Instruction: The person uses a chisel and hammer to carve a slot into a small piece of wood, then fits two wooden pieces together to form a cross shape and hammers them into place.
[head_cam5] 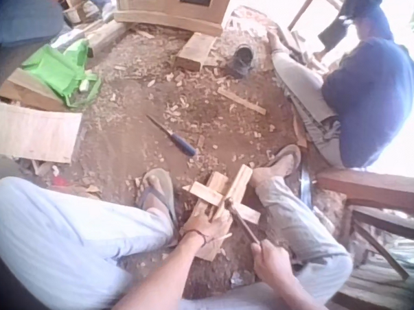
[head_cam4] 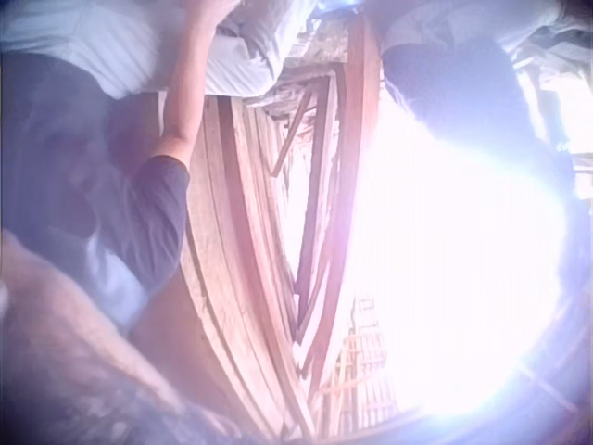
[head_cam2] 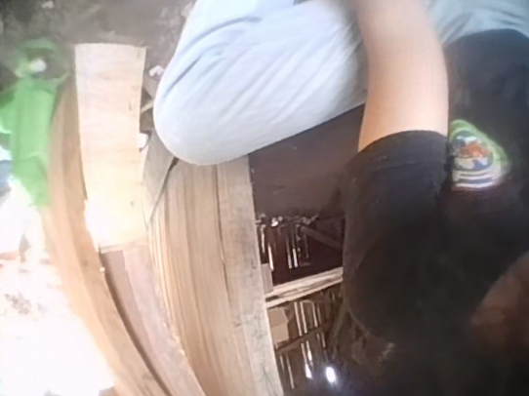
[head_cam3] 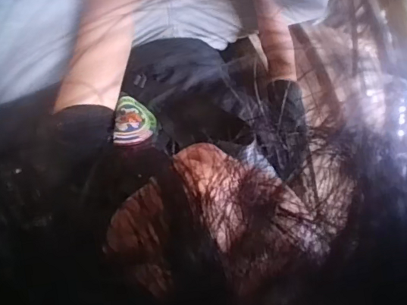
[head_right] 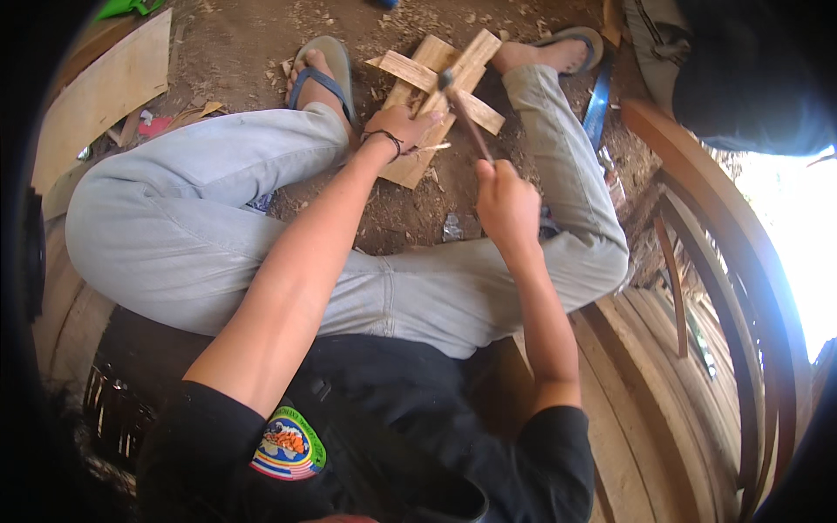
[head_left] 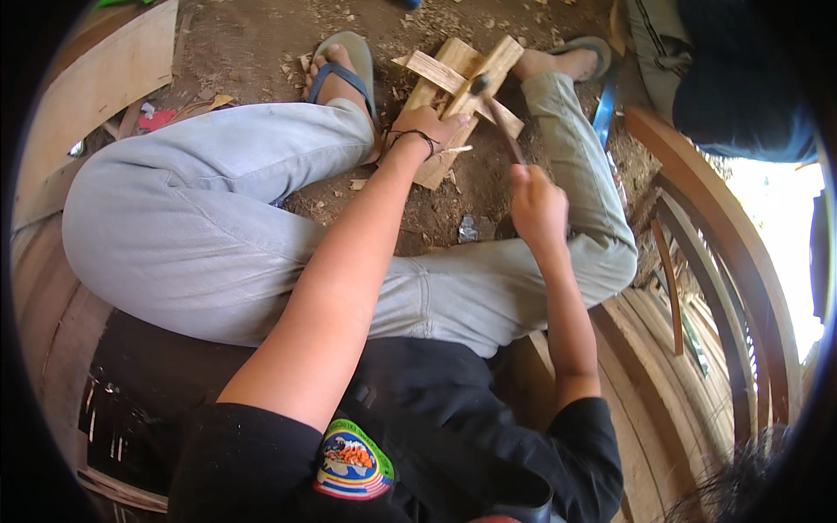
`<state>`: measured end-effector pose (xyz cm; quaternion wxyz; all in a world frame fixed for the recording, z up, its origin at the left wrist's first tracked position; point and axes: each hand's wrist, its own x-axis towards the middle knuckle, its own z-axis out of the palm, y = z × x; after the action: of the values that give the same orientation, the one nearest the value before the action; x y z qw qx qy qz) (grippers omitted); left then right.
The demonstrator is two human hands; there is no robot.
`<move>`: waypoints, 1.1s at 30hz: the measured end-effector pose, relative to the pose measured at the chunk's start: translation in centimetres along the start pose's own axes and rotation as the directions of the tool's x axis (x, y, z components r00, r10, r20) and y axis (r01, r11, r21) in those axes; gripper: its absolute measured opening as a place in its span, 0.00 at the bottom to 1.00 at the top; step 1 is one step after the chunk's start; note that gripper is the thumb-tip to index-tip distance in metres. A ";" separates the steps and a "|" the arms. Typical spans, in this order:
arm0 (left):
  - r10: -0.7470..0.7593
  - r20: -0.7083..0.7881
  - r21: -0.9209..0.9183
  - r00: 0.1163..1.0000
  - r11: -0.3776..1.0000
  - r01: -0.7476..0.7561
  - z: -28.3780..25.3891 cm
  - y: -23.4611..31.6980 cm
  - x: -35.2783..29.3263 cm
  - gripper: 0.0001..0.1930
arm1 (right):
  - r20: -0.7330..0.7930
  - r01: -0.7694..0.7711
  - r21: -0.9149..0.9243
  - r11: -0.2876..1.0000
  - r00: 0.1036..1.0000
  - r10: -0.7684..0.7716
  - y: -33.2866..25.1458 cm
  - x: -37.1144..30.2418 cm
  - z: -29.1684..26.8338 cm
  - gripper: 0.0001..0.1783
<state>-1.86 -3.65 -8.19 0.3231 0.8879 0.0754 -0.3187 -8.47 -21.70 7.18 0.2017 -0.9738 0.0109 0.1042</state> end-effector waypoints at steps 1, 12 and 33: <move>-0.014 0.000 0.087 1.000 0.996 0.013 -0.2 0.6 -0.1 0.36 | -0.050 -0.011 0.111 0.994 0.999 0.017 -1.5 0.4 -1.6 0.24; -0.110 0.199 -0.032 0.974 0.992 0.119 -1.0 1.1 -0.2 0.36 | -0.064 -0.056 -0.011 0.998 0.996 0.055 -0.8 -0.1 -0.7 0.23; -0.092 0.262 -0.088 0.961 0.989 0.119 -1.3 0.9 -0.2 0.39 | 0.051 -0.065 -0.108 0.992 0.996 0.071 -0.6 -0.5 2.2 0.22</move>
<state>-1.00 -3.55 -6.85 0.3582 0.8158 0.0963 -0.4437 -9.34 -20.32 5.50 0.1462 -0.9790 0.0330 0.1382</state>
